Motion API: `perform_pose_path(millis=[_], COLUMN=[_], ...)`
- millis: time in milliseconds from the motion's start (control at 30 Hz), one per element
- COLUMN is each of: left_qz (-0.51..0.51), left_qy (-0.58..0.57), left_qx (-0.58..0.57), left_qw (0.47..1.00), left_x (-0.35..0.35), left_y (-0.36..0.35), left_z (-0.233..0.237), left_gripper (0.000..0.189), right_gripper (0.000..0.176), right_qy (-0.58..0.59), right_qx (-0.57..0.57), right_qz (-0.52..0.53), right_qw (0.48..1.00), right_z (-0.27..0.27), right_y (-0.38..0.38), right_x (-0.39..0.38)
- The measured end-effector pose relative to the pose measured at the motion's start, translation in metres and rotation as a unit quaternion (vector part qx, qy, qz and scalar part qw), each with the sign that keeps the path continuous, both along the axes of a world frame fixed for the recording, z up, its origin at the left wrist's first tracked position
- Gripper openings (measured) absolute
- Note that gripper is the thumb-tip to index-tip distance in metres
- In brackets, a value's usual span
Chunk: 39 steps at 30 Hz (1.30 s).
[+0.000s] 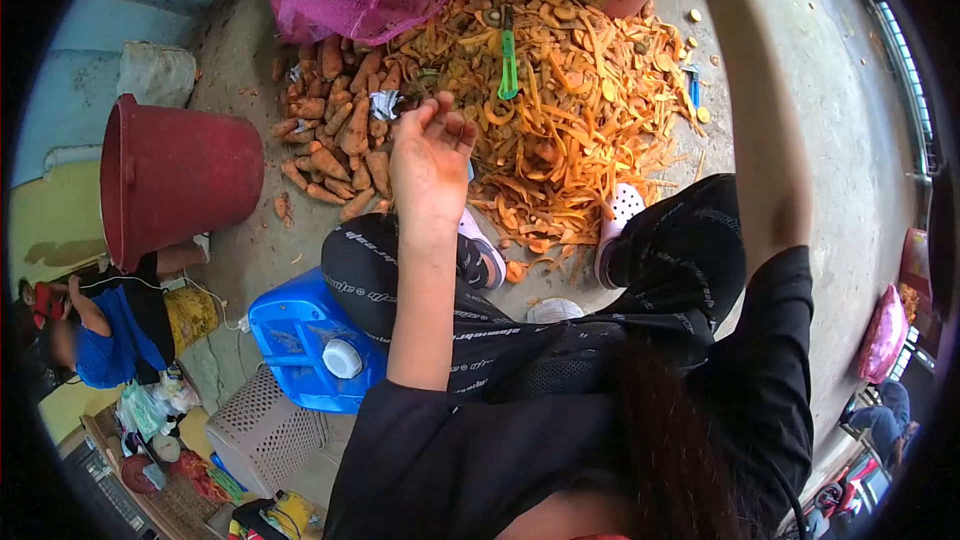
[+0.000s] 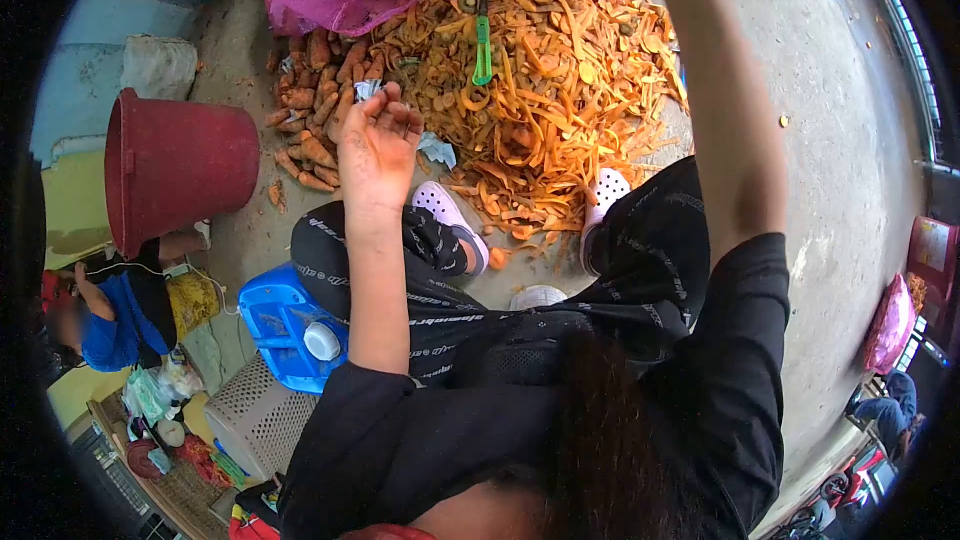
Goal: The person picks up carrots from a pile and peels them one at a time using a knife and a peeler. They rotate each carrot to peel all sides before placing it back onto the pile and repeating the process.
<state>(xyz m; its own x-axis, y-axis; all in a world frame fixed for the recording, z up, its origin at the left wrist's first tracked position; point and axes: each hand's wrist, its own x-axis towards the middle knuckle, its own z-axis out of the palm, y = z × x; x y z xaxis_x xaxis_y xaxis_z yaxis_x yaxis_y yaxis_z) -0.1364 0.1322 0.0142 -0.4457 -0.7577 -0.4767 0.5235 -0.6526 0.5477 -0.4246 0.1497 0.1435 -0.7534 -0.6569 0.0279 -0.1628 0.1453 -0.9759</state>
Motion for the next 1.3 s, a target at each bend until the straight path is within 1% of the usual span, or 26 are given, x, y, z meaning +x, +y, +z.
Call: perform_pose_path(millis=[33,100,133,167,200,233,267,333,367,467,500,600,633,733,767,833,933,967,1033,1067,1100,1133,1167,1200,1233,1300], left_qz=[0.001,0.008,0.011,0.012,0.002,-0.010,-0.022,-0.053,-0.064,-0.084,-0.079,-0.076,-0.076,-0.102,-0.110,-0.118,-0.158,-0.149,-0.196,-0.198,-0.195,-0.224,-0.252,-0.275,-0.353,-0.345], left_qy=[-0.013,-0.038,-0.053,-0.057,-0.058,-0.060,-0.059,-0.057,-0.066,-0.089,-0.091,-0.131,-0.144,-0.164,-0.173,-0.196,-0.215,-0.270,-0.369,-0.470,-0.561,-0.589,-0.613,-0.634,-0.639,-0.657], left_qx=[-0.004,-0.010,-0.012,-0.025,-0.022,-0.017,-0.014,-0.015,-0.018,-0.036,-0.039,-0.065,-0.065,-0.068,-0.074,-0.083,-0.059,-0.089,-0.170,-0.242,-0.308,-0.318,-0.332,-0.349,-0.303,-0.316], left_qw=[1.000,0.999,0.998,0.998,0.998,0.998,0.998,0.997,0.996,0.992,0.992,0.986,0.985,0.979,0.976,0.970,0.962,0.947,0.893,0.826,0.743,0.709,0.671,0.633,0.613,0.591], left_x=[-0.002,-0.009,-0.013,-0.017,-0.021,-0.024,-0.027,-0.030,-0.033,-0.047,-0.054,-0.066,-0.068,-0.076,-0.080,-0.088,-0.106,-0.119,-0.142,-0.157,-0.168,-0.173,-0.179,-0.188,-0.191,-0.199], left_y=[-0.001,-0.002,-0.002,-0.003,-0.003,-0.003,-0.004,-0.002,0.000,-0.006,-0.011,-0.018,-0.019,-0.029,-0.030,-0.036,-0.072,-0.086,-0.130,-0.142,-0.152,-0.160,-0.171,-0.183,-0.193,-0.209], left_z=[-0.002,-0.005,-0.007,-0.012,-0.015,-0.018,-0.021,-0.022,-0.022,-0.025,-0.031,-0.043,-0.047,-0.059,-0.058,-0.055,-0.075,-0.075,-0.112,-0.117,-0.124,-0.136,-0.154,-0.159,-0.165,-0.193], left_gripper=[0.007,0.009,0.010,0.012,0.012,0.012,0.012,0.011,0.011,0.010,0.011,0.012,0.013,0.014,0.014,0.012,0.012,0.014,0.023,0.034,0.046,0.052,0.059,0.067,0.080,0.081], right_gripper=[0.033,0.031,0.035,0.034,0.034,0.034,0.035,0.037,0.039,0.039,0.040,0.042,0.042,0.043,0.045,0.046,0.054,0.055,0.063,0.063,0.063,0.063,0.062,0.063,0.063,0.061], right_qy=[0.075,0.106,0.103,0.222,0.333,0.347,0.365,0.302,0.328,0.329,0.281,0.255,0.262,0.250,0.251,0.225,0.193,0.181,0.177,0.179,0.182,0.183,0.237,0.235,0.229,0.196], right_qx=[0.083,0.209,0.160,0.256,0.346,0.344,0.341,0.427,0.451,0.422,0.454,0.443,0.419,0.404,0.390,0.407,0.398,0.393,0.376,0.381,0.387,0.393,0.351,0.369,0.390,0.437], right_qz=[0.033,0.143,0.247,0.284,0.314,0.337,0.358,0.388,0.379,0.356,0.316,0.301,0.292,0.275,0.270,0.254,0.241,0.237,0.239,0.223,0.209,0.198,0.190,0.197,0.206,0.220], right_qw=[0.993,0.962,0.950,0.897,0.819,0.804,0.789,0.759,0.738,0.766,0.785,0.805,0.819,0.836,0.844,0.848,0.864,0.870,0.877,0.879,0.879,0.879,0.886,0.878,0.868,0.850], right_z=[-0.003,-0.053,-0.100,-0.136,-0.171,-0.208,-0.228,-0.224,-0.243,-0.253,-0.251,-0.257,-0.268,-0.291,-0.290,-0.290,-0.290,-0.291,-0.299,-0.301,-0.302,-0.304,-0.319,-0.321,-0.325,-0.318], right_y=[0.005,0.004,0.003,-0.008,-0.016,-0.012,-0.009,0.000,-0.004,-0.001,-0.003,-0.002,-0.001,-0.002,-0.001,-0.004,-0.007,-0.010,-0.013,-0.016,-0.018,-0.016,-0.012,-0.016,-0.017,-0.019], right_x=[0.019,0.022,0.015,0.014,0.016,0.019,0.018,0.032,0.038,0.051,0.056,0.064,0.065,0.064,0.065,0.063,0.064,0.066,0.069,0.072,0.076,0.082,0.086,0.086,0.090,0.091])
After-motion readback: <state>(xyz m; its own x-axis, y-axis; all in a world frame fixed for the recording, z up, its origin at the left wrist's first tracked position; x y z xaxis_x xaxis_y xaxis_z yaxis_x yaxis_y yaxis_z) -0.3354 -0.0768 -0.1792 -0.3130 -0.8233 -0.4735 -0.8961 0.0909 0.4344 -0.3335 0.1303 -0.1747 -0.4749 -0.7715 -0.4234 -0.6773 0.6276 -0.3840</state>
